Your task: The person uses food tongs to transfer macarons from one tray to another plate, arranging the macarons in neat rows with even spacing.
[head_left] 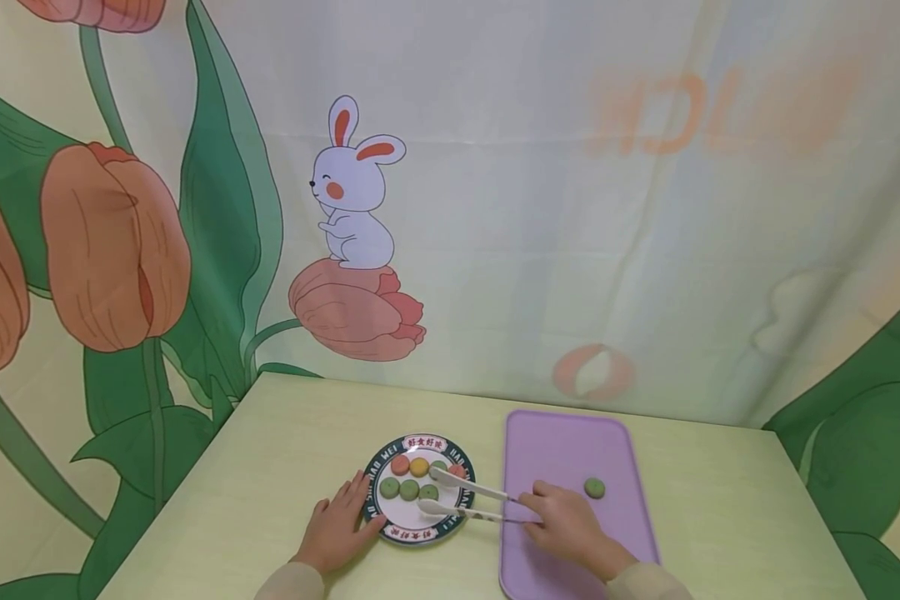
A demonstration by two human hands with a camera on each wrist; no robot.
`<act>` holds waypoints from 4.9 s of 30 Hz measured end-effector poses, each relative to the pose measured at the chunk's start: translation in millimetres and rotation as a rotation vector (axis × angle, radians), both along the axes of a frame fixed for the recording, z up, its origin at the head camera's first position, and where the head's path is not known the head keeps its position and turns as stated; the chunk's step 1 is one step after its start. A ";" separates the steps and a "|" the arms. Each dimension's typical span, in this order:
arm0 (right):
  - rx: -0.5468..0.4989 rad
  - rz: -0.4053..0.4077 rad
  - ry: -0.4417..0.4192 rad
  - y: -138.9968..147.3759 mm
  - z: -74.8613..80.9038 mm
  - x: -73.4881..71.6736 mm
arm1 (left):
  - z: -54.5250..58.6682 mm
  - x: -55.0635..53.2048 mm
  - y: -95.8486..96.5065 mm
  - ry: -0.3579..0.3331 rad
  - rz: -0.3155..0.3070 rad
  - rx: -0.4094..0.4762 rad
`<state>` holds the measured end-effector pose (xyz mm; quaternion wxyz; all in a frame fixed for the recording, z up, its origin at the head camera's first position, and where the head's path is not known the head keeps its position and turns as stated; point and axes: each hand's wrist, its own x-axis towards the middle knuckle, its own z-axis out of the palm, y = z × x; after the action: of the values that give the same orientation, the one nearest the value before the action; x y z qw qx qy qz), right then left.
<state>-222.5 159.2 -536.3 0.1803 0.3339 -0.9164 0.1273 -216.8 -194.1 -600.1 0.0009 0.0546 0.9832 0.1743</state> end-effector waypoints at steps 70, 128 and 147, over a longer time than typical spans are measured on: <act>-0.039 -0.032 0.099 62.2 2.4 21.8 | -0.4 -1.1 -0.4 -0.019 0.003 0.000; -0.061 -0.143 0.128 98.7 -4.4 32.0 | 0.9 -0.7 1.1 -0.037 0.012 0.004; -0.035 -0.185 0.116 108.9 3.8 34.8 | -1.2 -1.0 0.4 -0.016 0.009 0.004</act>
<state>-187.7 268.1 -532.5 0.2497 0.2515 -0.9290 0.1065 -217.8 -193.7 -601.3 0.0080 0.0487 0.9830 0.1769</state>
